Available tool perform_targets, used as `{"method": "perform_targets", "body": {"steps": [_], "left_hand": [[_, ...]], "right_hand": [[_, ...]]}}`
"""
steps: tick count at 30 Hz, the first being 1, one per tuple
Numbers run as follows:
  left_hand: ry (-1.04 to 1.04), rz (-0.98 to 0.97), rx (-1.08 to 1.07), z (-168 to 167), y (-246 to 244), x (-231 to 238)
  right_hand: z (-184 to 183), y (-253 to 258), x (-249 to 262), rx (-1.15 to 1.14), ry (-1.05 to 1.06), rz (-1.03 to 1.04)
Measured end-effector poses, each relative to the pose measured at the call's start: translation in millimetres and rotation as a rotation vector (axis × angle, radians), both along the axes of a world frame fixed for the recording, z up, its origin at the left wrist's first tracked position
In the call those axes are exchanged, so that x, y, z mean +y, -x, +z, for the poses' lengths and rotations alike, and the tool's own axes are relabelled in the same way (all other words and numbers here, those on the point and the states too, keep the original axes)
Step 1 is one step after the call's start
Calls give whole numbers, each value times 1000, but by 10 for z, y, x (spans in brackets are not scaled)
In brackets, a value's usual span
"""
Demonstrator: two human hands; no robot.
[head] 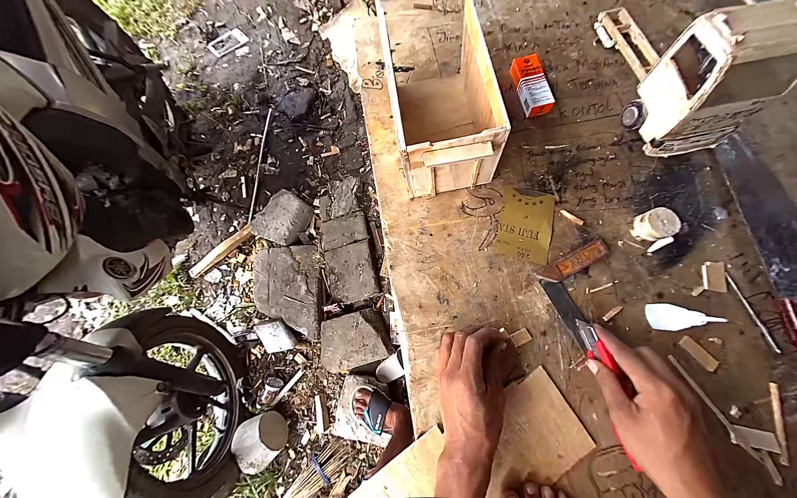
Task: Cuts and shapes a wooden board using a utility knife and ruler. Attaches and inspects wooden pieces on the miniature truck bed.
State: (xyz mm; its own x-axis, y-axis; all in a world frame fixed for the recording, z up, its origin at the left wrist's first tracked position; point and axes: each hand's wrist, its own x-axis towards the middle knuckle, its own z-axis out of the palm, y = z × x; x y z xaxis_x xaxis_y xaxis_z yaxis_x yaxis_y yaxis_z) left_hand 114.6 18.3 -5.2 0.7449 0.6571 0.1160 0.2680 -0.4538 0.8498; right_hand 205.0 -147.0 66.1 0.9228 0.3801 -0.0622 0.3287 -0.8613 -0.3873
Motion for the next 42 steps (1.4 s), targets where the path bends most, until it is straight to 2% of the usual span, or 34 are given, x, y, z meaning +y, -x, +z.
{"method": "perform_targets", "body": {"steps": [3,5,6,8,11,12,15,21,23,27,30,32,34,37,40,42], "left_hand": [[318,-32,-96,168,45,74],[608,-52,-153,363,90,139],[683,-68,-154,451,109,175],[743,-101,-123,596,132,232],[763,-136,-66,757,128,285],[773,-131,-46,809,121,293],[810,-56,-39,896,124,328],[1124,139,-170,1024,146,323],[983,66,-110,1014,155,301],[475,-181,51,959,193,233],[229,-130,64,818,212,153],[43,-101,48,560,227,197],[-97,-132,27,287,226,289],[-203,-225,10,43,221,392],[-207,-229,57,97,288,414],[-192,-154,131,187,388,359]], "right_hand": [[-104,-106,-35,-41,15,-4],[-55,-169,-13,-44,2,10],[12,-200,35,-40,-36,28],[193,-229,200,80,-218,70],[399,-241,460,624,-594,128],[411,-231,526,725,-661,109],[464,-243,621,831,-760,-42],[550,-226,579,917,-888,-290],[526,-211,548,868,-893,-279],[467,-149,449,777,-835,-104],[346,-99,357,754,-770,11],[170,-118,279,562,-576,69],[-15,-144,249,262,-379,172],[-234,-195,283,-5,-229,368],[-358,-254,349,-40,-153,496],[-355,-296,392,13,-129,470]]}}
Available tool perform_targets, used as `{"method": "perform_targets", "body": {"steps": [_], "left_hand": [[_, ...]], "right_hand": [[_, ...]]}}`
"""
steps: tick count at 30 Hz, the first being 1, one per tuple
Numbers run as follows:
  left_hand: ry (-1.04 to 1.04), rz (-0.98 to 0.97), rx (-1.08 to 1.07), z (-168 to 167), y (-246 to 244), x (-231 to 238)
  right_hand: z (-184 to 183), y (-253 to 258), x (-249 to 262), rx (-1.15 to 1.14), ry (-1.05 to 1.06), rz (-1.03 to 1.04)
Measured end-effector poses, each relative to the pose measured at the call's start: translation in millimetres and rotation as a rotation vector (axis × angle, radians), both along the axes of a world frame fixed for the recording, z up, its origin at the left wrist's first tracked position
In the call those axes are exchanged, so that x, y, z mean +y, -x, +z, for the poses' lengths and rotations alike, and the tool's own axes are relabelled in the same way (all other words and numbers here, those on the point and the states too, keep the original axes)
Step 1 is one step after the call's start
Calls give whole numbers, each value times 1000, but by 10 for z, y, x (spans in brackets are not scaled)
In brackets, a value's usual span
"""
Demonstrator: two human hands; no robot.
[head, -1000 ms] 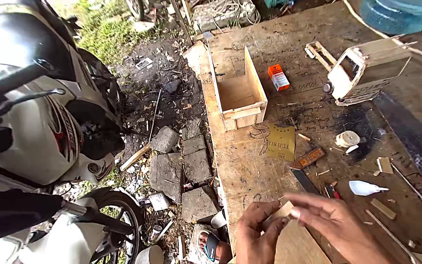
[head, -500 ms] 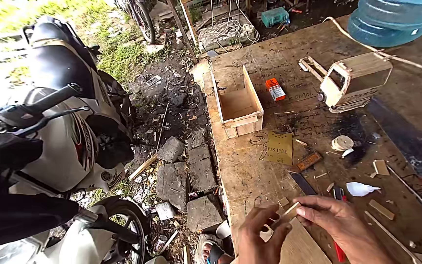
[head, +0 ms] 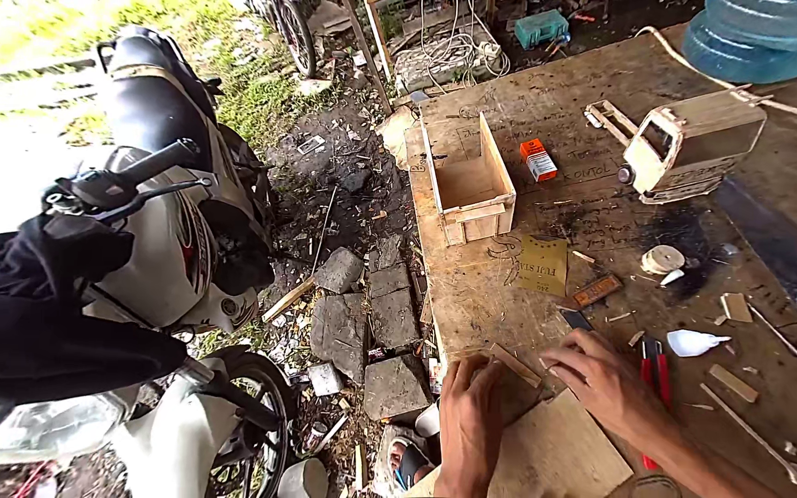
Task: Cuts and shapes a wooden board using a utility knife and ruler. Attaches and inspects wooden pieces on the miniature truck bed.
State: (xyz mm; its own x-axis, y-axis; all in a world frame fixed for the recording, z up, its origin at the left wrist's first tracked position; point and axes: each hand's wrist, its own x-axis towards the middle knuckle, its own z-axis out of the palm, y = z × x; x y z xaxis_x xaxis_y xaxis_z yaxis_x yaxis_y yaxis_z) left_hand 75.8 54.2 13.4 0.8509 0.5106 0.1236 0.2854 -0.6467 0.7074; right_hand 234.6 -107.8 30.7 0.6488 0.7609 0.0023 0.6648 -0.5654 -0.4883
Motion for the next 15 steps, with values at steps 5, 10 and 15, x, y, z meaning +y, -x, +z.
{"method": "perform_targets", "body": {"steps": [5,10,15], "left_hand": [[-27,27,372,344,232,-358],[114,61,557,524,291,-454],[426,-34,662,710,369,-258]], "right_hand": [[43,-23,-2,-61,-19,-144],[63,271,120,56,-30,-55],[121,242,348,185,134,-121]]}}
